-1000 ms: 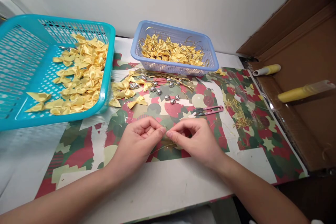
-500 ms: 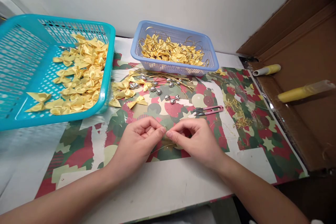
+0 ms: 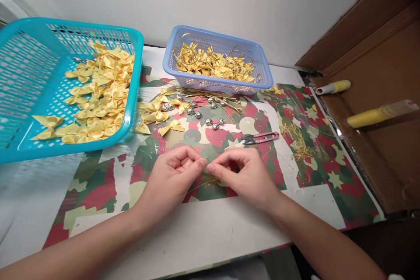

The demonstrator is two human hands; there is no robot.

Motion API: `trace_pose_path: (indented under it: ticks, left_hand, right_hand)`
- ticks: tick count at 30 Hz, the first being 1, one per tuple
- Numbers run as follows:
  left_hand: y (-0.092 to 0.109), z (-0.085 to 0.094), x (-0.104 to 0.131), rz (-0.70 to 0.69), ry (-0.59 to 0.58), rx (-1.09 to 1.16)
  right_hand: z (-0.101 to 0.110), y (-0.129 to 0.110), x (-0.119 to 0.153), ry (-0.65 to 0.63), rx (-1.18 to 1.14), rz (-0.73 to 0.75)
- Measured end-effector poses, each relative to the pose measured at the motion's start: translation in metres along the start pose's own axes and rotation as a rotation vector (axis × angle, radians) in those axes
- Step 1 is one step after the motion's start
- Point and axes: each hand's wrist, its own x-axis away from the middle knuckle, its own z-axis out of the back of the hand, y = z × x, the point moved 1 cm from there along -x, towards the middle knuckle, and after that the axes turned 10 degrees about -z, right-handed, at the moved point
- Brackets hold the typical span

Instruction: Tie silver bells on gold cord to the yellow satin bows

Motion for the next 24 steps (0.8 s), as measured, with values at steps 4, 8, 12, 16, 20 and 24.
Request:
trace_pose_path:
  ticks: [4, 8, 12, 16, 20, 24]
  left_hand:
    - [-0.0003, -0.0002, 0.0002, 0.001, 0.007, -0.011]
    - [-0.0005, 0.0000, 0.0006, -0.003, 0.012, -0.019]
    - [-0.0005, 0.0001, 0.0007, 0.007, 0.011, -0.024]
    - [-0.0005, -0.0003, 0.0001, 0.022, 0.012, -0.038]
    - [-0.0004, -0.0004, -0.0007, 0.023, 0.006, -0.033]
    - [-0.0016, 0.0000, -0.0013, 0.024, 0.004, -0.032]
  right_hand:
    - [0.0000, 0.0001, -0.0001, 0.001, 0.009, -0.004]
    - [0.0000, -0.0008, -0.0001, -0.006, -0.002, -0.010]
    - [0.0001, -0.0009, 0.0005, -0.005, -0.005, -0.016]
    - [0.0000, 0.0001, 0.0002, 0.005, 0.004, -0.017]
    - [-0.0001, 0.0004, -0.0005, 0.011, 0.007, -0.012]
    - [-0.0001, 0.0002, -0.0003, 0.011, 0.007, -0.014]
